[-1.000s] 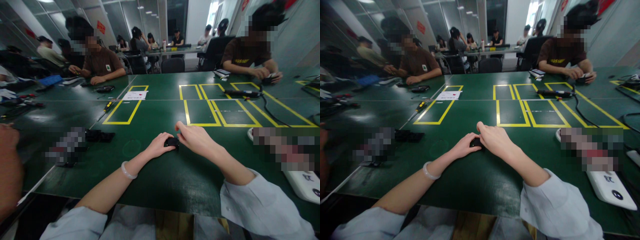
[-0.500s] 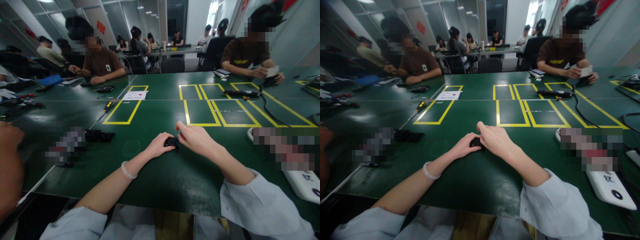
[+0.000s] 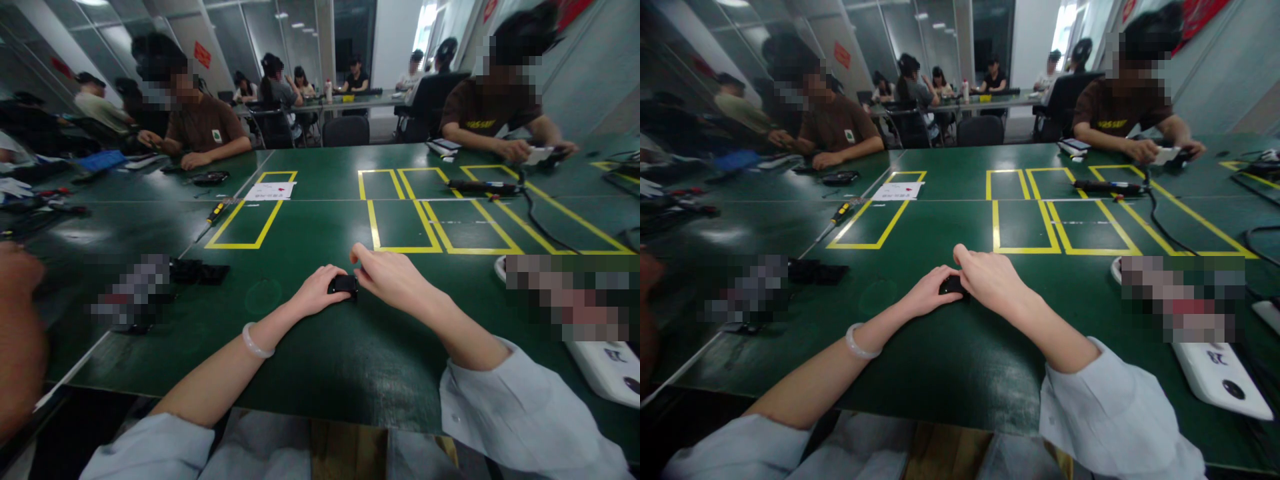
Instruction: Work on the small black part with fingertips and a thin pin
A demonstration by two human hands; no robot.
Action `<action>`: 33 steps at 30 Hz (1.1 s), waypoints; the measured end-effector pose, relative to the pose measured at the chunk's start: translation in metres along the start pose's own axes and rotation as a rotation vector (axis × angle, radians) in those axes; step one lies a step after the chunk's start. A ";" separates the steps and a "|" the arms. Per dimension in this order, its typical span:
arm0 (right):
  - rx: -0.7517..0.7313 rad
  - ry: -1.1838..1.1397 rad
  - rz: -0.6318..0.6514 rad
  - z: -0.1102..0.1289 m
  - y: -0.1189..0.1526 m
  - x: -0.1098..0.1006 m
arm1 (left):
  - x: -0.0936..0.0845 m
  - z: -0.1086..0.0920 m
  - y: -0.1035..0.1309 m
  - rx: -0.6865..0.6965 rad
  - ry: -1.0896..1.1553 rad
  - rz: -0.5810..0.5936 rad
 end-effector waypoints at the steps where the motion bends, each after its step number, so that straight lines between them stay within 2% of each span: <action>1: 0.001 0.000 -0.003 0.000 0.000 0.000 | 0.000 0.000 0.000 0.000 -0.001 0.000; 33: -0.041 0.011 0.009 0.004 0.000 -0.001 | 0.001 0.002 0.000 0.007 0.005 -0.013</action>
Point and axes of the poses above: each hand's wrist, its own y-axis away from the middle knuckle, its own x-axis out of the palm, z = x × y, the point moved 7 cm from there along -y, towards the middle knuckle
